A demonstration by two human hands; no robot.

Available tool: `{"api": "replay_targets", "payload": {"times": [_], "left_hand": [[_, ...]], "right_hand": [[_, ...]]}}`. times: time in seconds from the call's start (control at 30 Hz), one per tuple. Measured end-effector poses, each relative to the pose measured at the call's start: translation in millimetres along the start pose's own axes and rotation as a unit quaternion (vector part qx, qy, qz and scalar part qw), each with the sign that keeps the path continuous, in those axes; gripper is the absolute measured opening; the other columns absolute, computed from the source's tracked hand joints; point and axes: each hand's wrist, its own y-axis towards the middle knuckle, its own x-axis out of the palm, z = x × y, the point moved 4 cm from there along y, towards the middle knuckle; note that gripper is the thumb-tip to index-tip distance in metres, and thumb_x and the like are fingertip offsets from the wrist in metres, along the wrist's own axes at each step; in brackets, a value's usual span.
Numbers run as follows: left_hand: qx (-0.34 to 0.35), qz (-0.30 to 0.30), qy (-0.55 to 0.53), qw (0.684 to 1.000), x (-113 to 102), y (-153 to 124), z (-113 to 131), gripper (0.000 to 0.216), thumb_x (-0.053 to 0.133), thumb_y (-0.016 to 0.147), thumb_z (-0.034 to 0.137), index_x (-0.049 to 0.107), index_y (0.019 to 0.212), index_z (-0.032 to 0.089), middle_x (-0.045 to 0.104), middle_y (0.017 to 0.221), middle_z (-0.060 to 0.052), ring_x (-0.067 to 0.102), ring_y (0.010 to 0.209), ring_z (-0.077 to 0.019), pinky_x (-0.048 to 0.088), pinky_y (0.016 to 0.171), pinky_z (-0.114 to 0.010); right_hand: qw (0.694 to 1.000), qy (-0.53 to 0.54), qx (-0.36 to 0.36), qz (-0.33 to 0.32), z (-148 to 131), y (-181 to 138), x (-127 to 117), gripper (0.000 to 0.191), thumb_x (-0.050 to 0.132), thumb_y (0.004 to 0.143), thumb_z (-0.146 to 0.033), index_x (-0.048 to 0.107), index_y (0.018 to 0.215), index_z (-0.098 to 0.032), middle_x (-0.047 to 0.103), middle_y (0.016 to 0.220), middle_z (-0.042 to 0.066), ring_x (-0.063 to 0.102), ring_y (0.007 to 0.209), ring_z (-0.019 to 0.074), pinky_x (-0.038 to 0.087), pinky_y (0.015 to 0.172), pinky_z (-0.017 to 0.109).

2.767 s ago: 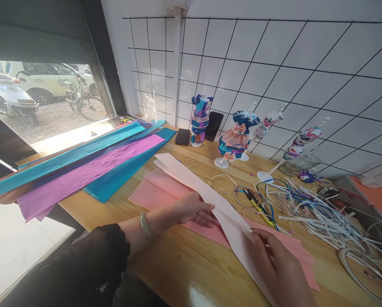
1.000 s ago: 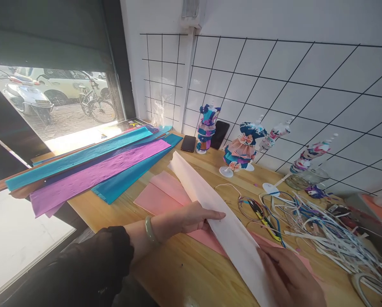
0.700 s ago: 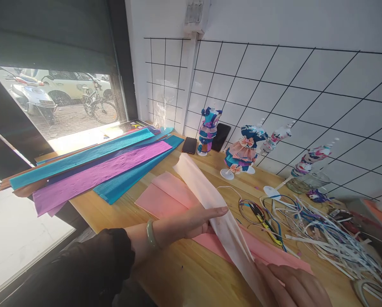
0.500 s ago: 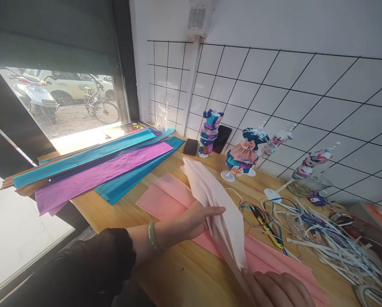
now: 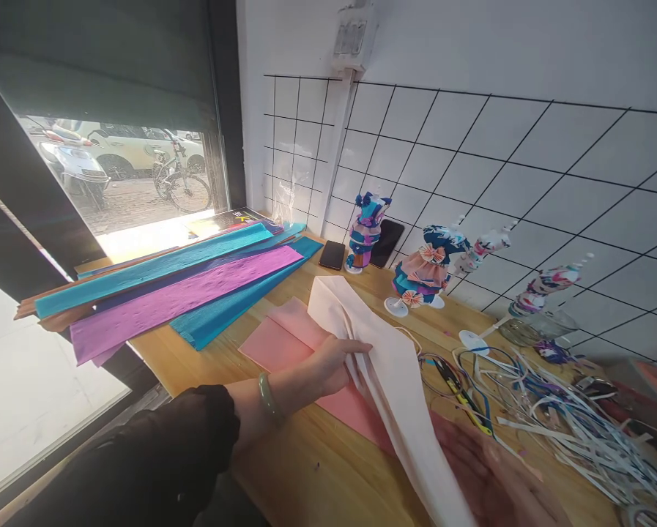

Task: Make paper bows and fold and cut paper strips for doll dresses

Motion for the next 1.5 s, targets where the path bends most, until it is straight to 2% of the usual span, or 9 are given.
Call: {"api": "replay_targets", "payload": {"times": [0.1, 0.27, 0.4, 0.5, 0.63, 0.83, 1.2, 1.37, 1.5], "left_hand": [[-0.014, -0.009, -0.002, 1.0, -0.8, 2.3, 1.0, 0.031, 0.064, 0.068, 0.007, 0.065, 0.099, 0.008, 0.069, 0.097, -0.013, 0.065, 0.091, -0.0248, 0.05, 0.086, -0.038], [-0.017, -0.019, -0.008, 1.0, 1.9, 2.3, 2.9, 0.033, 0.065, 0.068, 0.005, 0.064, 0.1, 0.01, 0.07, 0.095, -0.011, 0.066, 0.089, -0.0236, 0.05, 0.087, -0.037], [-0.014, 0.0, 0.006, 1.0, -1.4, 4.5, 4.8, 0.029, 0.066, 0.068, 0.006, 0.065, 0.097, 0.01, 0.07, 0.089, -0.01, 0.066, 0.083, -0.0225, 0.05, 0.084, -0.037], [-0.015, 0.031, 0.018, 0.999, -8.7, 9.0, 5.2, 0.026, 0.066, 0.069, 0.008, 0.064, 0.095, 0.01, 0.07, 0.087, -0.009, 0.066, 0.082, -0.0214, 0.051, 0.083, -0.035], [-0.016, 0.053, 0.013, 0.998, -19.6, 15.5, 7.2, 0.026, 0.063, 0.076, 0.019, 0.062, 0.101, 0.01, 0.069, 0.091, -0.011, 0.065, 0.085, -0.0227, 0.05, 0.082, -0.036], [-0.015, 0.072, -0.008, 0.997, -36.8, 27.7, 22.7, 0.032, 0.053, 0.083, 0.028, 0.056, 0.108, 0.01, 0.069, 0.092, -0.012, 0.065, 0.088, -0.0254, 0.05, 0.082, -0.039], [0.14, 0.112, -0.017, 0.984, -51.4, 38.7, 68.8, 0.024, 0.049, 0.082, 0.01, 0.059, 0.104, 0.011, 0.067, 0.088, -0.01, 0.064, 0.081, -0.0173, 0.051, 0.078, -0.03], [0.223, 0.131, 0.03, 0.966, -55.9, 39.8, 83.2, 0.039, 0.053, 0.077, 0.006, 0.057, 0.114, 0.019, 0.067, 0.089, -0.004, 0.062, 0.07, -0.0123, 0.05, 0.069, -0.024], [0.31, 0.139, 0.114, 0.934, -60.1, 37.1, 96.0, 0.054, 0.053, 0.078, 0.011, 0.044, 0.129, 0.026, 0.067, 0.087, -0.002, 0.062, 0.068, -0.0141, 0.049, 0.063, -0.025]], "right_hand": [[0.999, 0.0, 0.042, -0.003, 3.7, 5.0, 2.4, 0.042, 0.062, 0.073, -0.05, 0.068, 0.103, -0.022, 0.061, 0.122, 0.009, 0.057, 0.112, 0.0267, 0.052, 0.087, 0.034], [0.995, -0.069, 0.069, -0.01, 6.7, 2.6, 8.2, 0.046, 0.066, 0.068, -0.05, 0.068, 0.104, -0.022, 0.063, 0.12, 0.006, 0.058, 0.111, 0.0258, 0.053, 0.085, 0.03], [0.986, -0.119, 0.097, 0.059, 5.8, 3.6, -0.3, 0.052, 0.064, 0.066, -0.053, 0.065, 0.107, -0.021, 0.068, 0.112, 0.005, 0.064, 0.101, 0.0264, 0.057, 0.073, 0.029], [0.978, -0.158, 0.065, 0.116, 3.8, 8.5, -15.6, 0.058, 0.062, 0.066, -0.053, 0.062, 0.114, -0.02, 0.07, 0.108, 0.006, 0.065, 0.098, 0.0261, 0.058, 0.069, 0.03], [0.958, -0.239, -0.002, 0.159, 7.4, 16.4, -37.7, 0.046, 0.063, 0.064, -0.048, 0.069, 0.103, -0.024, 0.073, 0.096, 0.004, 0.068, 0.087, 0.027, 0.057, 0.064, 0.032], [0.937, -0.319, -0.07, 0.124, 10.5, 20.4, -43.3, 0.034, 0.063, 0.066, -0.044, 0.072, 0.091, -0.023, 0.075, 0.079, 0.001, 0.07, 0.069, 0.0237, 0.056, 0.056, 0.028], [0.913, -0.395, -0.068, 0.073, 5.7, 22.0, -46.8, 0.035, 0.064, 0.065, -0.043, 0.074, 0.093, -0.024, 0.073, 0.095, 0.0, 0.068, 0.091, 0.0273, 0.057, 0.077, 0.033], [0.911, -0.396, -0.081, 0.077, 8.8, 22.1, -45.3, 0.034, 0.061, 0.069, -0.043, 0.073, 0.095, -0.023, 0.073, 0.096, 0.0, 0.069, 0.088, 0.0252, 0.056, 0.075, 0.031], [0.895, -0.422, -0.105, 0.094, 8.6, 21.1, -41.1, 0.034, 0.058, 0.072, -0.043, 0.072, 0.096, -0.024, 0.075, 0.088, -0.001, 0.069, 0.082, 0.0236, 0.056, 0.067, 0.029]]}}
